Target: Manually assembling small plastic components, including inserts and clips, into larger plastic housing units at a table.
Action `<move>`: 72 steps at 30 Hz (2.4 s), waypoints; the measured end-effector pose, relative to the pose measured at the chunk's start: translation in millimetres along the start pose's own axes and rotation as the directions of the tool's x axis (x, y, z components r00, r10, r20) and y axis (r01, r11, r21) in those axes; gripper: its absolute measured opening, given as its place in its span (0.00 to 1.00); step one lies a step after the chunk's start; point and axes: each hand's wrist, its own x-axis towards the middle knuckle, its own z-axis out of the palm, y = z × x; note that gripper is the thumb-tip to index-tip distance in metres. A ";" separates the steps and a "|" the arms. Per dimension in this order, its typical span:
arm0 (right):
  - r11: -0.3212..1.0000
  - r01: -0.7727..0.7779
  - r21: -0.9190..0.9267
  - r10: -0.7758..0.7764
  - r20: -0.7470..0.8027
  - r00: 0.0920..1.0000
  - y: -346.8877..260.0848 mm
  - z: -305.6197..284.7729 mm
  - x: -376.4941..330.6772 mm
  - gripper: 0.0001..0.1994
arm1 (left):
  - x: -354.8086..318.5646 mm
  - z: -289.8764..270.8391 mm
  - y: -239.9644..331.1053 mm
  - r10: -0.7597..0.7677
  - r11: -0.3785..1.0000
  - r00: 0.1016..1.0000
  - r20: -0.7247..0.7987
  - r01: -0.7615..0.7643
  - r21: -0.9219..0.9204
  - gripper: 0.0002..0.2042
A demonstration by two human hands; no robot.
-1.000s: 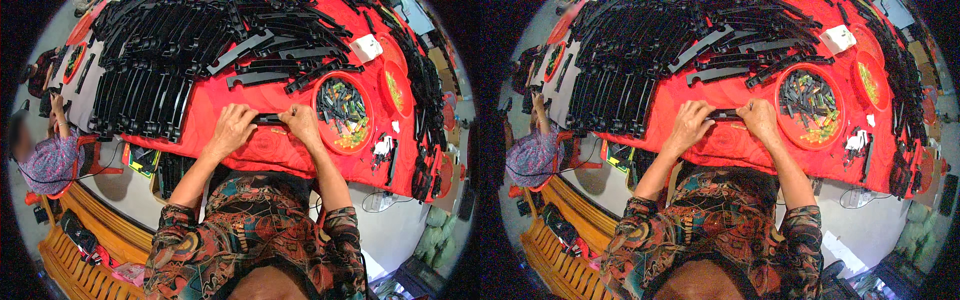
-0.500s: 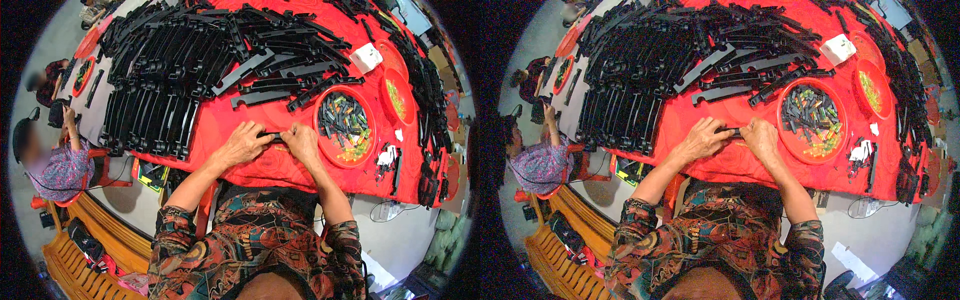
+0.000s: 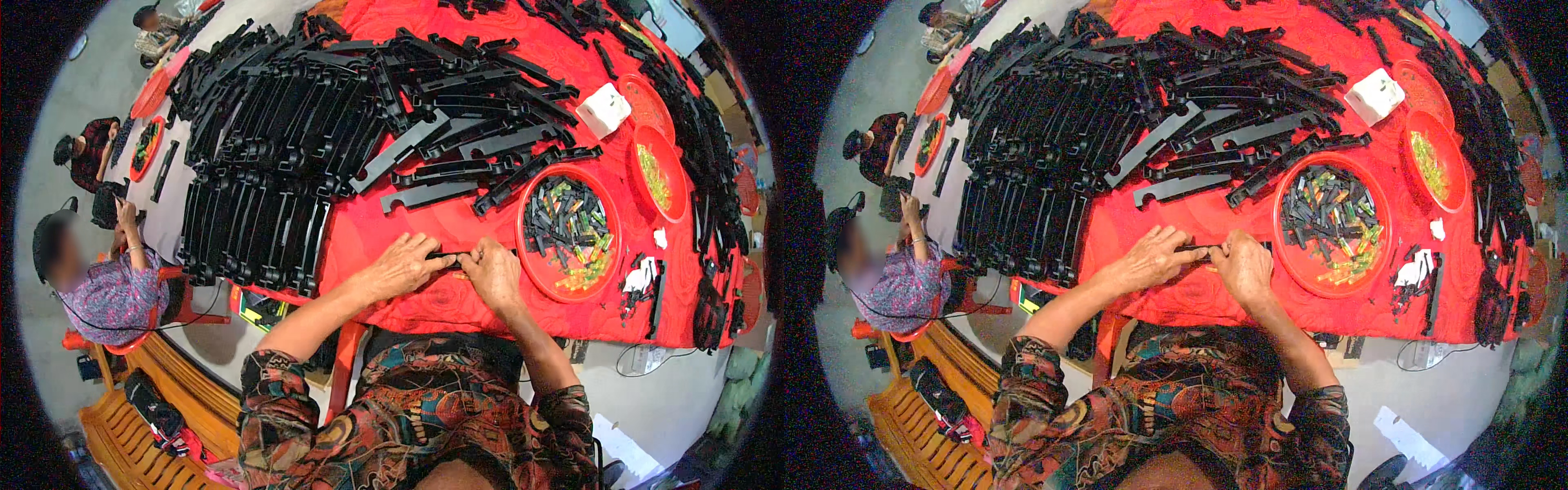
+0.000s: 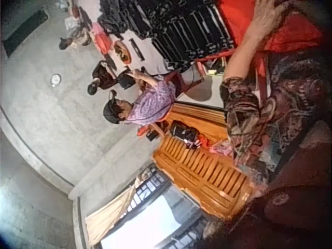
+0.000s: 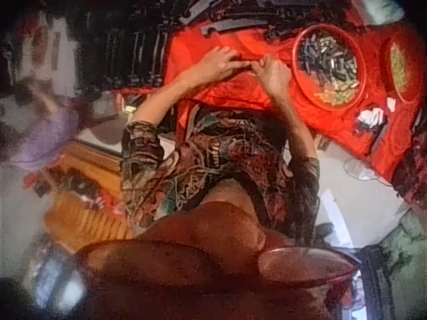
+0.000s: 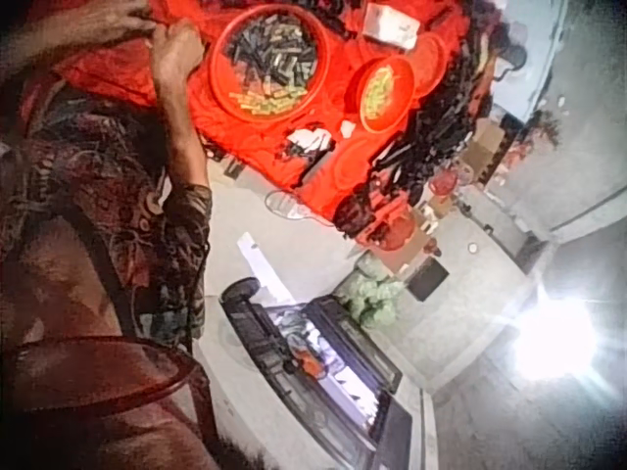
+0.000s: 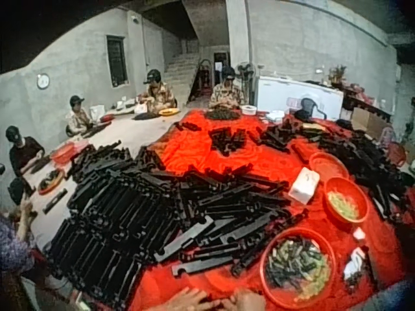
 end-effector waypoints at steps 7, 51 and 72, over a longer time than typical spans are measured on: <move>0.997 -0.065 -0.051 0.066 0.028 0.997 -3.4 9.4 0.0 0.12 | 0.0 -6.8 1.6 -0.043 0.997 0.999 0.032 0.045 -0.063 0.16; -0.036 0.270 0.962 0.188 -0.259 0.947 13.1 20.5 21.4 0.12 | 6.1 9.0 15.6 -0.085 0.994 0.991 -0.100 0.092 0.066 0.11; 0.150 0.268 0.952 0.245 -0.299 0.922 7.5 24.8 24.5 0.12 | 11.9 2.7 18.0 -0.116 0.990 0.993 0.003 0.116 0.077 0.20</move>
